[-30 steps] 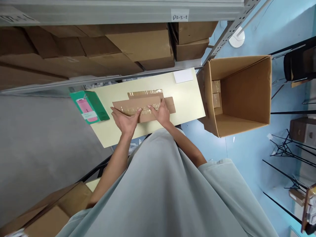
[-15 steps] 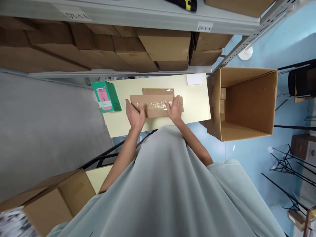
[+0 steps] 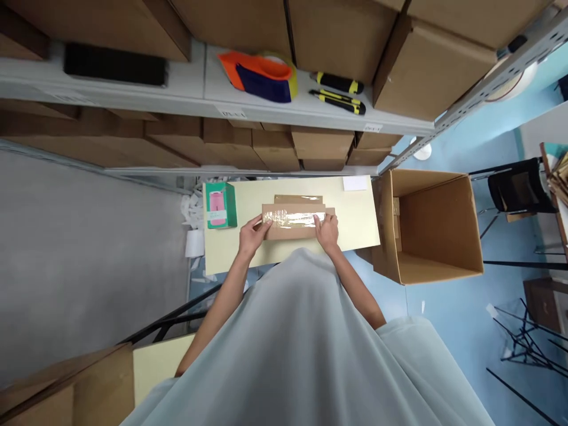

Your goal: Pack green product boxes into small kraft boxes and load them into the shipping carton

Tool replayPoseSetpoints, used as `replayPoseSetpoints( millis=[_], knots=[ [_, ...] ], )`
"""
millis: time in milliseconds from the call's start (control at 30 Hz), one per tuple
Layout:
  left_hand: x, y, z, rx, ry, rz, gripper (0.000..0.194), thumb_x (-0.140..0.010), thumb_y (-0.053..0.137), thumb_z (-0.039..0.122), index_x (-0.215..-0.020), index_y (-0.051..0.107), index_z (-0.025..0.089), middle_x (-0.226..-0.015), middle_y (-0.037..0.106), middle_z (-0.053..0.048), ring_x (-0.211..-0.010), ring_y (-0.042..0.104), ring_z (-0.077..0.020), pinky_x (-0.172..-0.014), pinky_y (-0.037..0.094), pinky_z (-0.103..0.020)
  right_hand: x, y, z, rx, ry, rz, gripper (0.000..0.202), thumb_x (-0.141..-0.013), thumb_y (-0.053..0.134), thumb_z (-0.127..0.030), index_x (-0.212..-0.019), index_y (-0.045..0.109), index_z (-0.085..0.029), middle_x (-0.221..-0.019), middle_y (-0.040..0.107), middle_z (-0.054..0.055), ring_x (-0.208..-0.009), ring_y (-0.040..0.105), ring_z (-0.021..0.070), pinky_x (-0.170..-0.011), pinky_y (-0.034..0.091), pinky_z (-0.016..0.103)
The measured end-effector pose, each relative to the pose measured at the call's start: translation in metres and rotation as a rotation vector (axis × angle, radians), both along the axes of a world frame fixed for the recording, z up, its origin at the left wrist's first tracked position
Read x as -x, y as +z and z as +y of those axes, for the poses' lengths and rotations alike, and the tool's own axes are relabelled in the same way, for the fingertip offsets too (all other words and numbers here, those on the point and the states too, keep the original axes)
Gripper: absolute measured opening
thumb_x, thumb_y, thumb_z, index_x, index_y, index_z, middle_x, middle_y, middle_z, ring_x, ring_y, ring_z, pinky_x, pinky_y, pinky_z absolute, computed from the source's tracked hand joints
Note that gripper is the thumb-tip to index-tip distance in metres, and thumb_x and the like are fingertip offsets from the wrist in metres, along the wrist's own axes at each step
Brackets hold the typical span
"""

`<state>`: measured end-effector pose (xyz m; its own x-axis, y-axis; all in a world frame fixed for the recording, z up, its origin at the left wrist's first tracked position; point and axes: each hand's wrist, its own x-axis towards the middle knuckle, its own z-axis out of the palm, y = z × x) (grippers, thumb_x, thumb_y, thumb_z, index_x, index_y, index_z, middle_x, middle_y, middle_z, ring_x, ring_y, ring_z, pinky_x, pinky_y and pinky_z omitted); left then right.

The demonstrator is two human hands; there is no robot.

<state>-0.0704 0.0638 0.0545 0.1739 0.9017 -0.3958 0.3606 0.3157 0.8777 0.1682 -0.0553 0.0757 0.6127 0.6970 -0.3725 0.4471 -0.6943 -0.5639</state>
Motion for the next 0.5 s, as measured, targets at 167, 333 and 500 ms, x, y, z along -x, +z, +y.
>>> replayPoseSetpoints(
  millis=[167, 333, 500],
  knots=[
    [0.017, 0.013, -0.006, -0.086, 0.032, -0.112, 0.06, -0.088, 0.084, 0.047, -0.14, 0.076, 0.017, -0.153, 0.072, -0.017, -0.14, 0.073, -0.0323, -0.128, 0.055, -0.052, 0.0, 0.024, -0.01, -0.212, 0.062, -0.124, 0.056, -0.113, 0.055, -0.06, -0.136, 0.069, -0.011, -0.13, 0.07, 0.026, -0.129, 0.067, 0.0407, -0.117, 0.056, 0.058],
    [0.037, 0.004, -0.01, -0.049, 0.034, -0.083, 0.054, -0.083, 0.079, 0.025, -0.136, 0.07, 0.02, -0.143, 0.076, -0.016, -0.134, 0.076, -0.0314, -0.122, 0.06, -0.055, -0.001, 0.025, -0.024, -0.279, 0.112, -0.071, 0.051, -0.105, 0.069, -0.051, -0.142, 0.069, -0.016, -0.138, 0.074, 0.021, -0.122, 0.071, 0.0353, -0.109, 0.063, 0.052],
    [0.038, -0.029, -0.023, 0.104, -0.042, -0.075, 0.049, -0.082, 0.068, 0.019, -0.131, 0.071, 0.02, -0.142, 0.078, -0.017, -0.132, 0.077, -0.031, -0.119, 0.061, -0.054, -0.001, 0.001, -0.04, -0.102, 0.161, 0.156, 0.067, -0.089, 0.088, -0.039, -0.15, 0.067, -0.022, -0.149, 0.076, 0.016, -0.129, 0.076, 0.0334, -0.115, 0.062, 0.05]
  ],
)
